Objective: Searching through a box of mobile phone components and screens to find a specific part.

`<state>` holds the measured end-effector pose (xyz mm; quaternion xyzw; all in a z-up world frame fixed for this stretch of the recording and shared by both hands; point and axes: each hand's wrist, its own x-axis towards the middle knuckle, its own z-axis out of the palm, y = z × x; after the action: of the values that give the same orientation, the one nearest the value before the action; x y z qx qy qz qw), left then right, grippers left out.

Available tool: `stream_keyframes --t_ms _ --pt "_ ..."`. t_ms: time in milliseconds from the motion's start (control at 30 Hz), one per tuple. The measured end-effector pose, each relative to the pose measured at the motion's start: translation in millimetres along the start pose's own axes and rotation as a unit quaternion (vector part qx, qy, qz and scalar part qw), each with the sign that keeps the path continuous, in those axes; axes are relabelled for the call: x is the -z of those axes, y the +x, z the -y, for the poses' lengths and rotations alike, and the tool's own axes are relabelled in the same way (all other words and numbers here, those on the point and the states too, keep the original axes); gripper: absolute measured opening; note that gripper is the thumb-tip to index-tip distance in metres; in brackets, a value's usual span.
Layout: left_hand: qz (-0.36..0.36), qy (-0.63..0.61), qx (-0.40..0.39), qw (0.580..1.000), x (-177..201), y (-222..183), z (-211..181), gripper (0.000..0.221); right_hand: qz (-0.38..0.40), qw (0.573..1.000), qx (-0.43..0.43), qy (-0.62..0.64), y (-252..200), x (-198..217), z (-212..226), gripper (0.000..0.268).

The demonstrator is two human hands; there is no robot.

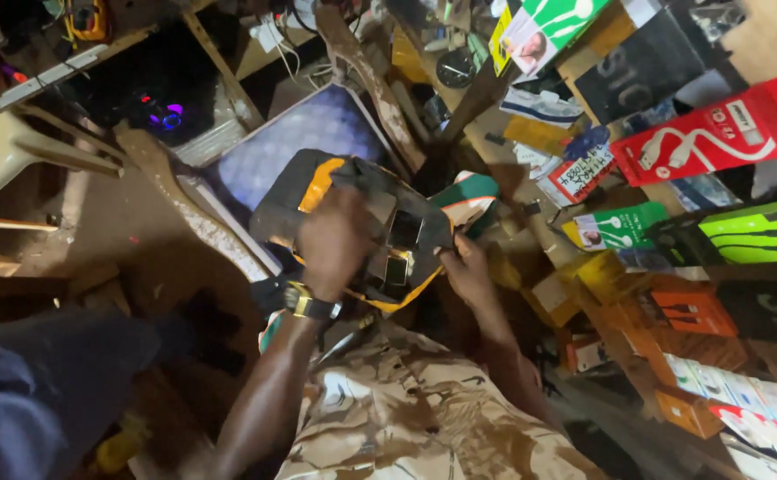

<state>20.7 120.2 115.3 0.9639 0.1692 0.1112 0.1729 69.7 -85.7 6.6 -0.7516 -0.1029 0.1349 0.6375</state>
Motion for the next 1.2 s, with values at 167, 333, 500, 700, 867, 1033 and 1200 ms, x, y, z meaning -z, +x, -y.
stream_keyframes --t_ms 167,333,500,700,867,1033,1200 --pt "-0.116 -0.114 0.066 0.984 32 16 87 0.008 0.028 0.984 0.093 -0.151 9 8 4 0.014" --pt "-0.052 -0.233 0.329 0.914 40 1 142 0.016 0.02 0.97 0.147 -0.191 5 9 16 0.004" --pt "-0.358 -0.284 0.157 0.876 25 -27 153 0.016 0.088 0.995 0.034 -0.031 1 15 8 0.026" --pt "-0.464 -0.529 0.143 0.696 97 -34 86 0.018 0.087 0.99 -0.042 -0.099 0 14 40 0.02" --pt "-0.169 -0.264 0.045 0.949 88 -37 43 0.024 0.105 0.992 0.027 -0.069 6 21 9 0.012" --pt "-0.015 -0.218 0.078 0.973 30 -48 45 0.045 0.092 0.976 0.089 -0.176 11 23 14 0.007" --pt "0.0 -0.206 0.178 0.962 14 -66 52 0.02 0.087 0.976 0.07 -0.188 9 26 2 0.012"
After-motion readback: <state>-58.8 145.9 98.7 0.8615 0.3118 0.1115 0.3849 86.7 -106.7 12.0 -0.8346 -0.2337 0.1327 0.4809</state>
